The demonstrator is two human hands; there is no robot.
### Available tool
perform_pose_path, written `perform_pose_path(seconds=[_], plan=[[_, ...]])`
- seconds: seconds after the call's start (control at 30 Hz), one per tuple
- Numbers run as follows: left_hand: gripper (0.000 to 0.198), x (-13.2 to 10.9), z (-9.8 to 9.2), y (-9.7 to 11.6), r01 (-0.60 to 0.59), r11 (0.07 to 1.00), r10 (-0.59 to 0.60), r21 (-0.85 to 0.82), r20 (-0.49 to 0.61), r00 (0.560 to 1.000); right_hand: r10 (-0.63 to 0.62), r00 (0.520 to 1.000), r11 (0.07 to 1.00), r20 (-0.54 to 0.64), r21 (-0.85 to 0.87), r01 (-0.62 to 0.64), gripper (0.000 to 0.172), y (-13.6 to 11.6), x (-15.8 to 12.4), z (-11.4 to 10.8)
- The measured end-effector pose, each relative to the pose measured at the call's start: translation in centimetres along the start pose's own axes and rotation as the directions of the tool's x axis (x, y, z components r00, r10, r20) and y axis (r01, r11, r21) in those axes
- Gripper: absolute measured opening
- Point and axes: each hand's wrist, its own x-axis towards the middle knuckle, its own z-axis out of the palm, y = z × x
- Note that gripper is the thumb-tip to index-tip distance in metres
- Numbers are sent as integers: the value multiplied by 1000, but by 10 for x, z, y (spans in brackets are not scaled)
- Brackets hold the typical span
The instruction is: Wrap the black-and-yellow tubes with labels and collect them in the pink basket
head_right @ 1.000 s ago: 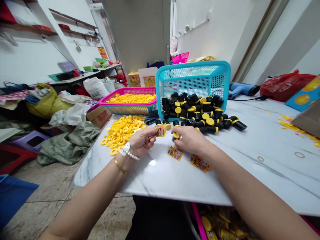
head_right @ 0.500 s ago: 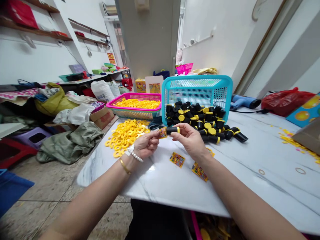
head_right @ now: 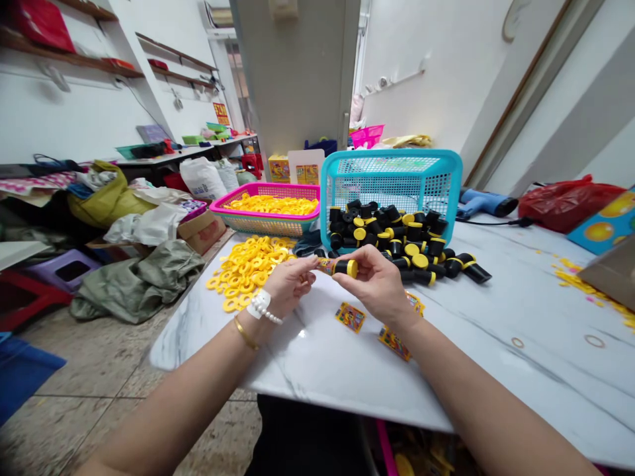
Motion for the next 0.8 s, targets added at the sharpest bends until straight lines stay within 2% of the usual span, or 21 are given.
perform_pose_path(seconds=[0.07,0.13,0.2,0.27,0.37,0.43,0.57,0.63,0.7,0.8], plan=[[42,-1,-2,2,-40,995,42,89,-11,999,-29,999,998,-25,-47,28,30,1,0,-2],[52,-1,-4,5,2,989,-13,149,71,997,-36,999,994,-18,-101,34,33,3,-1,-2],[50,0,-7,6,56,981,-88,186,170,981,-21,1000,992,20,-127,24,37,5,-2,-2],[47,2,-10,5,74,978,-112,197,194,974,-14,997,992,75,-128,24,37,5,-2,-2],[47,5,-11,0,43,986,-74,163,187,980,-38,991,988,130,-143,56,33,2,-1,-5],[48,6,-10,-3,-14,987,-20,162,207,978,-71,986,972,149,-211,102,34,0,-1,-5],[46,4,-7,-3,-105,965,49,240,229,972,-181,974,917,137,-335,217,37,-4,-3,-3],[49,2,-8,1,-54,972,-7,231,253,967,-267,955,871,130,-393,296,29,-7,-4,-1],[55,1,-12,4,53,980,-106,193,277,955,-367,918,797,151,-458,394,23,-8,-3,-2],[55,3,-16,4,142,976,-183,165,268,946,-460,870,723,176,-495,482,22,-4,-1,-5]])
